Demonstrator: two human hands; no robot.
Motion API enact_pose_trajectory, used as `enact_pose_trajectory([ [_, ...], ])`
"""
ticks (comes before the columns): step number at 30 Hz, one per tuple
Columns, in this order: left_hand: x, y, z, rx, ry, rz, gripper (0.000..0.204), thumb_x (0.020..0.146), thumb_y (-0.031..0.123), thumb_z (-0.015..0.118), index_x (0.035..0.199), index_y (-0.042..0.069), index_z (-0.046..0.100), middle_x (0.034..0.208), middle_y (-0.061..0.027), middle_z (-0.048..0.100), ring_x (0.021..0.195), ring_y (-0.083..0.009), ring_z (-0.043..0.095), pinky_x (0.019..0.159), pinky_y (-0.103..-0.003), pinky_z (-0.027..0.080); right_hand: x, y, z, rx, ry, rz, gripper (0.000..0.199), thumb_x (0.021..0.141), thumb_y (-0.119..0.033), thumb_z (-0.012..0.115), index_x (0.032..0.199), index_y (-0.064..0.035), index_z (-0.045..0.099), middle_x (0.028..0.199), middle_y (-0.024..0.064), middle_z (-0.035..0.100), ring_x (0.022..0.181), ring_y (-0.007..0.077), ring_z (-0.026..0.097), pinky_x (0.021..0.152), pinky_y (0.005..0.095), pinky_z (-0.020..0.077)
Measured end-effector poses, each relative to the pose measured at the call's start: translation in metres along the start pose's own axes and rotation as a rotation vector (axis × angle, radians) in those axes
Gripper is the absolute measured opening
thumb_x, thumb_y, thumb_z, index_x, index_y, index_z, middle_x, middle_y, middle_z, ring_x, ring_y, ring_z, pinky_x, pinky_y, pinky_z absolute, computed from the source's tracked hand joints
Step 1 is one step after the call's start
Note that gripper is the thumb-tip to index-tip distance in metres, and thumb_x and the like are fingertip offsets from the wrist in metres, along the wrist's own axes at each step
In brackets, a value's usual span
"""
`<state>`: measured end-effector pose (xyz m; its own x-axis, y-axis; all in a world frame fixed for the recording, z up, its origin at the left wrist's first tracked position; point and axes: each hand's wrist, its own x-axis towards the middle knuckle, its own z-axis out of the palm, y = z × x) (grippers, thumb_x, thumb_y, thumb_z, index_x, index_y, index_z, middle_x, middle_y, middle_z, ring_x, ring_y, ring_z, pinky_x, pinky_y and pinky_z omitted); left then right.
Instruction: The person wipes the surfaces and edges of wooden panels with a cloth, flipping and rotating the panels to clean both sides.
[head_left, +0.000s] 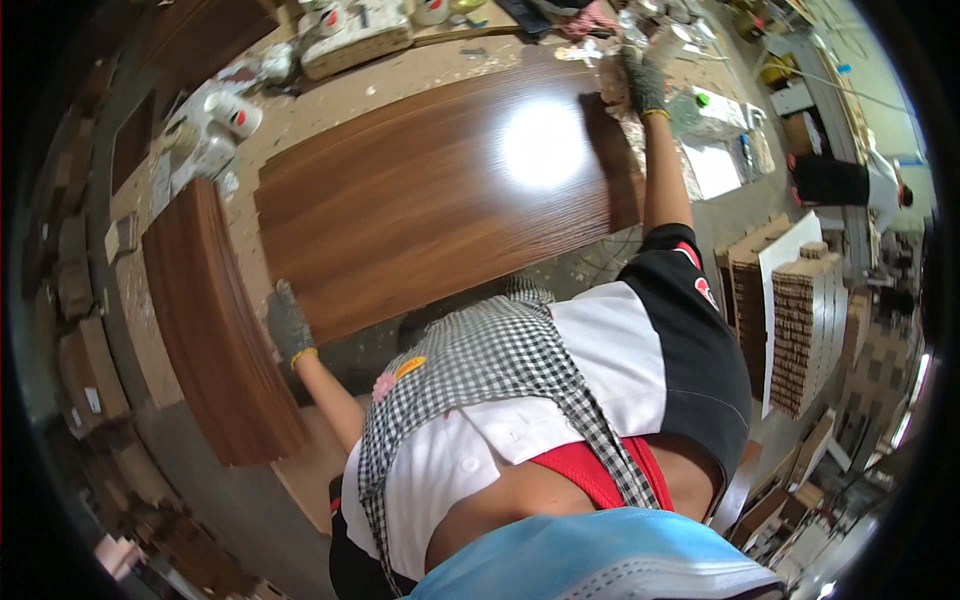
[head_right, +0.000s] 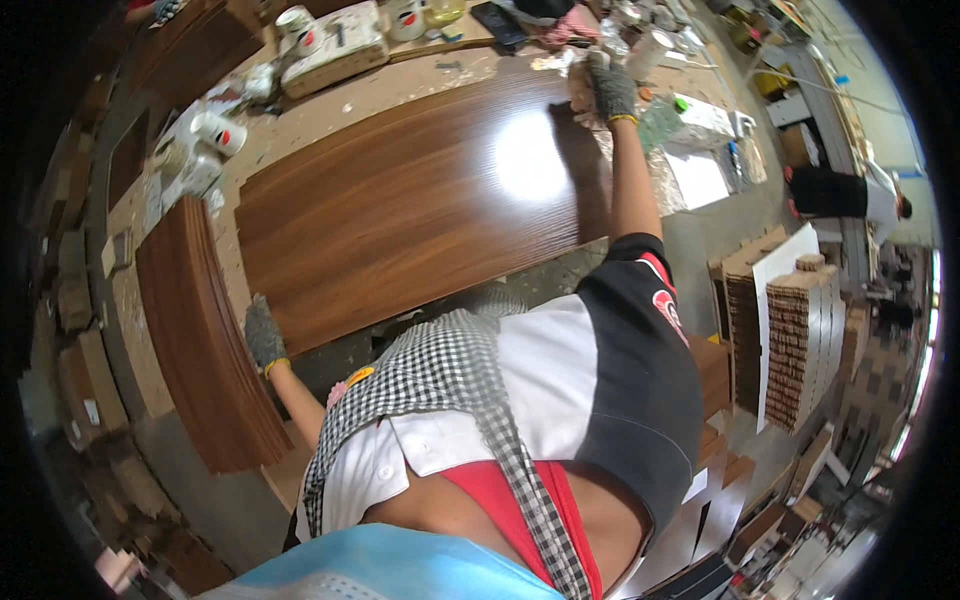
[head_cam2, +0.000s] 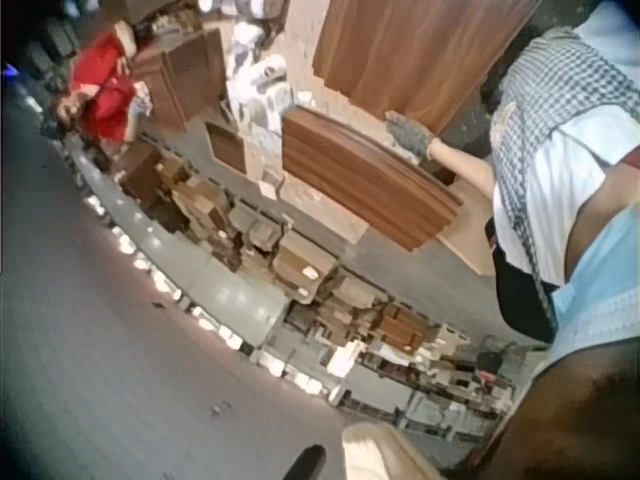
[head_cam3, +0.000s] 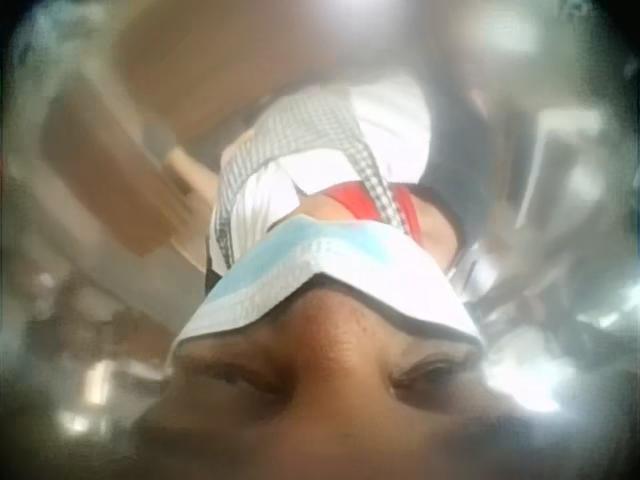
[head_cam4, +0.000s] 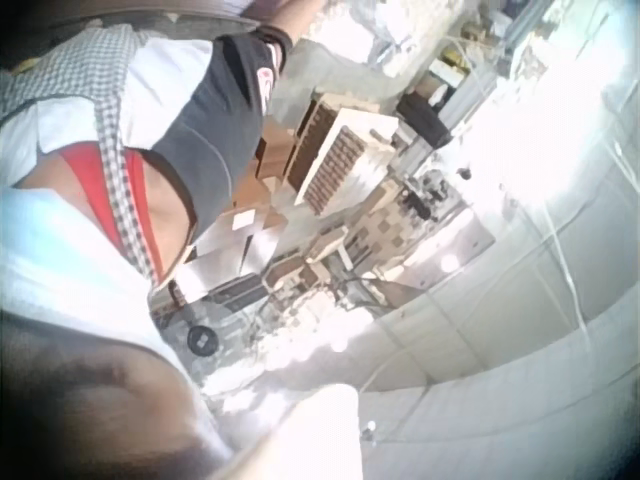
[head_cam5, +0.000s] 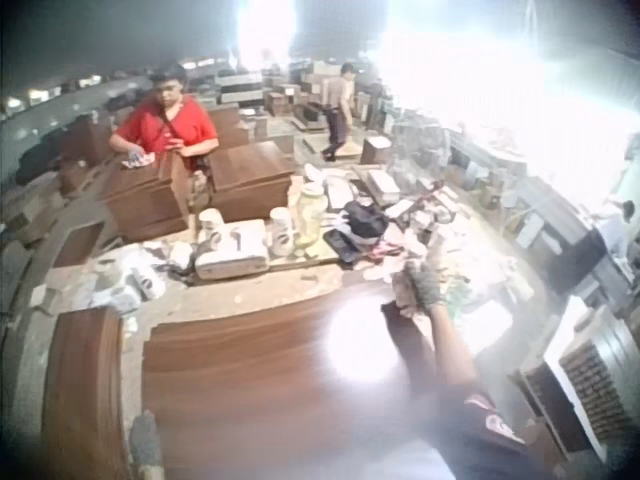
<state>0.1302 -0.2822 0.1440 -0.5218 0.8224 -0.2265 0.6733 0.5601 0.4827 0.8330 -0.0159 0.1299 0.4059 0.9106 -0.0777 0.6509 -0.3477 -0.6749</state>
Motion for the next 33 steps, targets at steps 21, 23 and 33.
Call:
enact_pose_trajectory([
  [21, -0.001, -0.019, 0.012, -0.036, 0.126, 0.065, 0.065, 0.104, 0.053, 0.039, 0.124, -0.005, 0.063, 0.127, -0.0256, 0.064, 0.117, -0.0428, 0.058, 0.1, -0.046, 0.043, -0.129, -0.103, 0.102, -0.428, -0.04, -0.469, 0.019, 0.097, -0.017, 0.052, 0.106, -0.0069, 0.065, 0.098, 0.0146, 0.07, 0.095, 0.0321, 0.065, 0.088, 0.044, 0.0499],
  [23, 0.009, -0.008, 0.015, 0.01, 0.169, 0.109, 0.063, 0.104, 0.051, 0.04, 0.121, -0.004, 0.065, 0.124, -0.0251, 0.065, 0.115, -0.0423, 0.059, 0.098, -0.046, 0.044, -0.079, -0.023, 0.051, -0.054, 0.128, -0.305, 0.021, 0.098, -0.023, 0.055, 0.101, -0.0075, 0.068, 0.101, 0.0157, 0.071, 0.097, 0.0338, 0.065, 0.089, 0.0432, 0.0508],
  [33, -0.002, 0.009, 0.012, 0.459, 0.402, 0.297, 0.055, 0.104, 0.043, 0.045, 0.131, -0.002, 0.061, 0.141, -0.0257, 0.054, 0.132, -0.0393, 0.049, 0.114, -0.045, 0.035, -0.173, -0.062, -0.013, 0.355, -0.226, -0.617, 0.032, 0.097, -0.026, 0.067, 0.118, -0.0023, 0.07, 0.124, 0.011, 0.07, 0.112, 0.0221, 0.065, 0.096, 0.0332, 0.0514],
])
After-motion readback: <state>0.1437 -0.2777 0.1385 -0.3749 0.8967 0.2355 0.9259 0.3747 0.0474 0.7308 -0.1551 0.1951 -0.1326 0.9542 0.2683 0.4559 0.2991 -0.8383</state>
